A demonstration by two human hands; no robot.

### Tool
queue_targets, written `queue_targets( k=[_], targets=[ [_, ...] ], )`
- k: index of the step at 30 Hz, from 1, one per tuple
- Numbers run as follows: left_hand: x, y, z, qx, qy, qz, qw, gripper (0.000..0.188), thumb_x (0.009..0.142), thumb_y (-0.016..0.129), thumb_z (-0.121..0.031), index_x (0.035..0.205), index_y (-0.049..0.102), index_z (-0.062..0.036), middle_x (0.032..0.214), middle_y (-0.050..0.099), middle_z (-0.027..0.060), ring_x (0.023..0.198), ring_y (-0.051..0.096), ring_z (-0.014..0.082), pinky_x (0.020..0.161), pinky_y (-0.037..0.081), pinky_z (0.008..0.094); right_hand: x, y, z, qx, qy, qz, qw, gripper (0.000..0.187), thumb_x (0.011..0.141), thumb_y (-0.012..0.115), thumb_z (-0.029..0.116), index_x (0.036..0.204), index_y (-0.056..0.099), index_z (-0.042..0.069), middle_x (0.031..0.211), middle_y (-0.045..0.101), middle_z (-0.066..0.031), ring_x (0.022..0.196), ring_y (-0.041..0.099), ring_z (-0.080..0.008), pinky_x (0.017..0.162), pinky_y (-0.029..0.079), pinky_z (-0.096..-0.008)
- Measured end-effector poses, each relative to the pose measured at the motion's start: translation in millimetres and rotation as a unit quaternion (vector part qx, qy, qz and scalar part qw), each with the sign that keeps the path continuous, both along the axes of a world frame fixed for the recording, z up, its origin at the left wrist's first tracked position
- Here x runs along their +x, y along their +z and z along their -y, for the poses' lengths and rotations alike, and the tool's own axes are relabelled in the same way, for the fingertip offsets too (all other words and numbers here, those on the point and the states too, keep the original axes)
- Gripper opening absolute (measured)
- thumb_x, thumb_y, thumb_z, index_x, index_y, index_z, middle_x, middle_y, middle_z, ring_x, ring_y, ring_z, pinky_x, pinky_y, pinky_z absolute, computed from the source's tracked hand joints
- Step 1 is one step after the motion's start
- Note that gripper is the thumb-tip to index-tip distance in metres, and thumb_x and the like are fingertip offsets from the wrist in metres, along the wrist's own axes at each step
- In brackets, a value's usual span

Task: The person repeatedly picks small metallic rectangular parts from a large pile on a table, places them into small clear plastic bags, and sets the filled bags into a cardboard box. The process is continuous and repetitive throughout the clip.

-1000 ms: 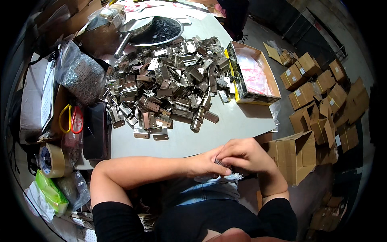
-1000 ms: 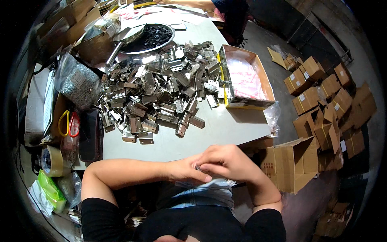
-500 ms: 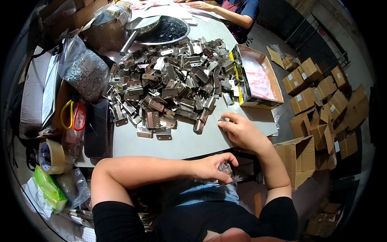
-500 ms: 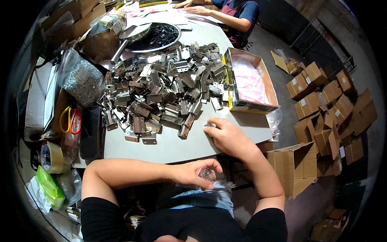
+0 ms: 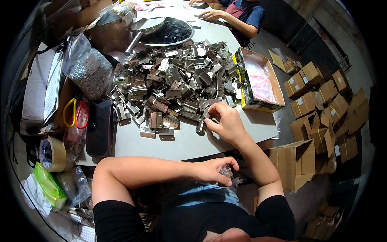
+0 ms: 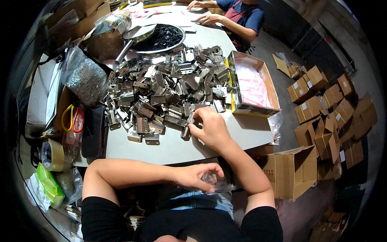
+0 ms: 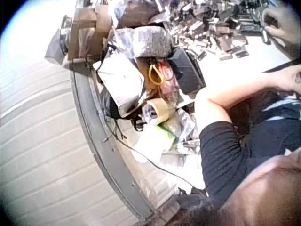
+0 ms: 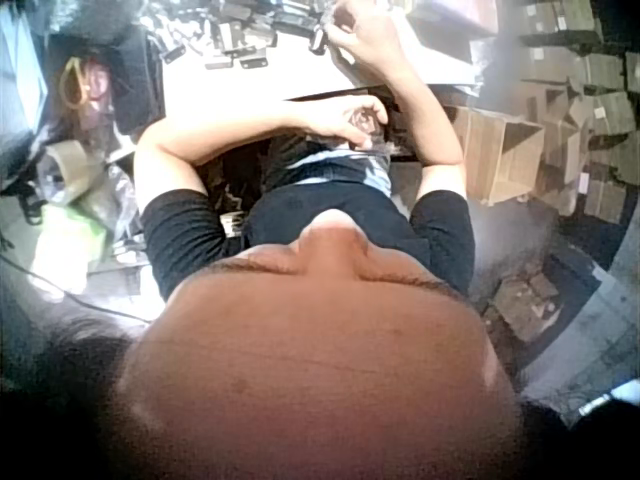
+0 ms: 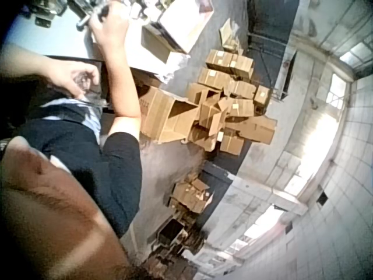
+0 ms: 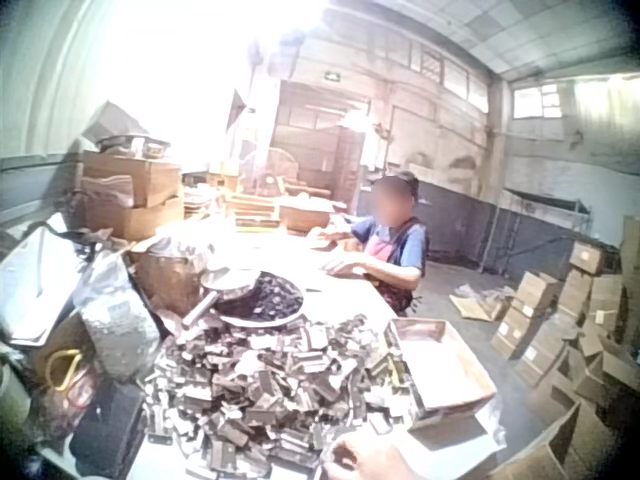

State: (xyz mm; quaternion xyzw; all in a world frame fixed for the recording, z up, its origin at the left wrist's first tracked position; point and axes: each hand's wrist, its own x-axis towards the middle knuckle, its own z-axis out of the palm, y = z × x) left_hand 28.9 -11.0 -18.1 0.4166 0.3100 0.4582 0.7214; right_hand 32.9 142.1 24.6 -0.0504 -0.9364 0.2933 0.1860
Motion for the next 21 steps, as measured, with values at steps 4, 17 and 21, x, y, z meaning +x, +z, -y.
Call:
queue_targets(
  k=[4, 17, 21],
  targets=[
    [0.6, -1.7, -0.7, 0.006, 0.008, -0.012, 1.000, 0.050, 0.082, 0.074, -0.008, 0.122, 0.045, -0.0050, 0.095, 0.054, 0.0004, 0.087, 0.052, 0.0077, 0.075, 0.046, 0.0233, -2.6, 2.4, 5.6, 0.029, 0.006, 0.029, 0.999, 0.027, 0.073, 0.073, 0.015, 0.090, 0.061, -0.002, 0.083, 0.063, -0.0136, 0.071, 0.063, -0.0202, 0.068, 0.053, -0.0302],
    [-5.6, 7.1, -0.4, -0.069, 0.063, 0.064, 0.994, 0.055, 0.085, 0.073, -0.012, 0.128, 0.039, -0.0106, 0.093, 0.056, 0.0004, 0.068, 0.052, 0.0054, 0.051, 0.038, 0.0206, 68.4, 2.1, -39.6, -0.783, 0.083, 0.069, 0.612, 0.028, 0.094, 0.055, 0.027, 0.109, 0.055, 0.004, 0.108, 0.064, -0.0237, 0.091, 0.065, -0.0240, 0.074, 0.057, -0.0297],
    [-7.7, 6.0, -3.8, -0.083, 0.121, 0.076, 0.986, 0.062, 0.083, 0.074, -0.014, 0.132, 0.037, -0.0116, 0.088, 0.055, 0.0000, 0.064, 0.052, 0.0058, 0.051, 0.037, 0.0200, 93.2, 17.8, -28.4, -0.782, 0.060, 0.094, 0.613, 0.021, 0.096, 0.054, 0.016, 0.113, 0.053, 0.004, 0.110, 0.063, -0.0222, 0.092, 0.067, -0.0235, 0.079, 0.058, -0.0308]
  ],
)
